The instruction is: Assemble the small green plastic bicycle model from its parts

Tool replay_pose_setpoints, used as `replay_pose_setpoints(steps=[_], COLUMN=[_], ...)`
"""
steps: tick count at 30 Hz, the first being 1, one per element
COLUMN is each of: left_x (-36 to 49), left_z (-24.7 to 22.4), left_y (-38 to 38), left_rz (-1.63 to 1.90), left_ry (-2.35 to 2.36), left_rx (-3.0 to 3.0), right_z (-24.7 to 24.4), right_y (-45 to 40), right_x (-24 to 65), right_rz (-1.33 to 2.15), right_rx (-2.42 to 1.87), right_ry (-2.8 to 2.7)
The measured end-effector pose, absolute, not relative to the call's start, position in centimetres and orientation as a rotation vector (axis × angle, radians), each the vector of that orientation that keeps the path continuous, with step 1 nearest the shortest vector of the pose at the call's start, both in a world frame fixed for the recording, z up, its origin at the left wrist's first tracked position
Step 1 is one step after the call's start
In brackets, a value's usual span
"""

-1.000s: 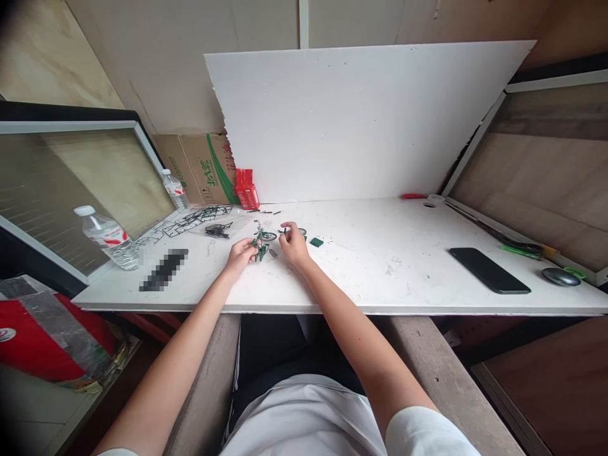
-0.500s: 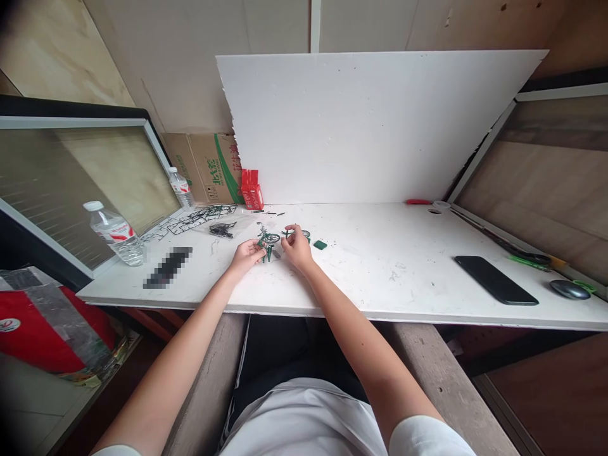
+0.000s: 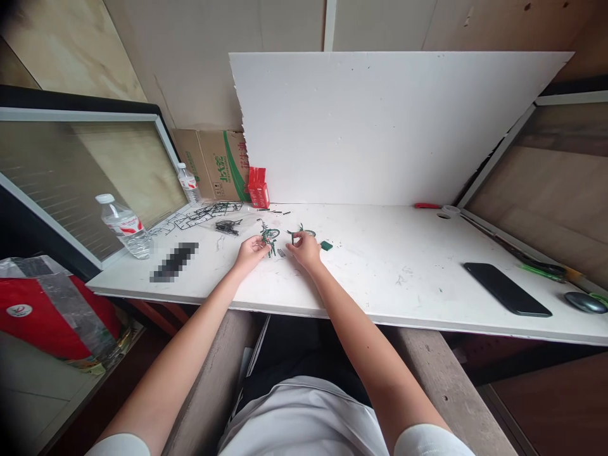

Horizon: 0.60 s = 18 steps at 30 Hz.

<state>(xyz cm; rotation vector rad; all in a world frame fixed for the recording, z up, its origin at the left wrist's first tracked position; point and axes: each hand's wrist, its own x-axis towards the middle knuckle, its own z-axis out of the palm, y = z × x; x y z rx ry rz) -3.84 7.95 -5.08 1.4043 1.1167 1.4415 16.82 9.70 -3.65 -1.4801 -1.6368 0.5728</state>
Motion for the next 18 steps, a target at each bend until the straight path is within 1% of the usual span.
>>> replay_pose_setpoints(steps=[8,18], left_x=[-3.96,-3.92], left_z=[-5.51,-5.41], left_y=[8.44,8.26], left_rz=[1.538,1.568], left_ry=[1.253,1.346], left_rx=[1.439,1.508], right_z=[-3.75,-3.56], right_y=[9.30,8.72], right_x=[16.62,16.18], right_rz=[0.409,0.248], right_rx=[-1.649,-1.597], right_ry=[-1.827,-1.910])
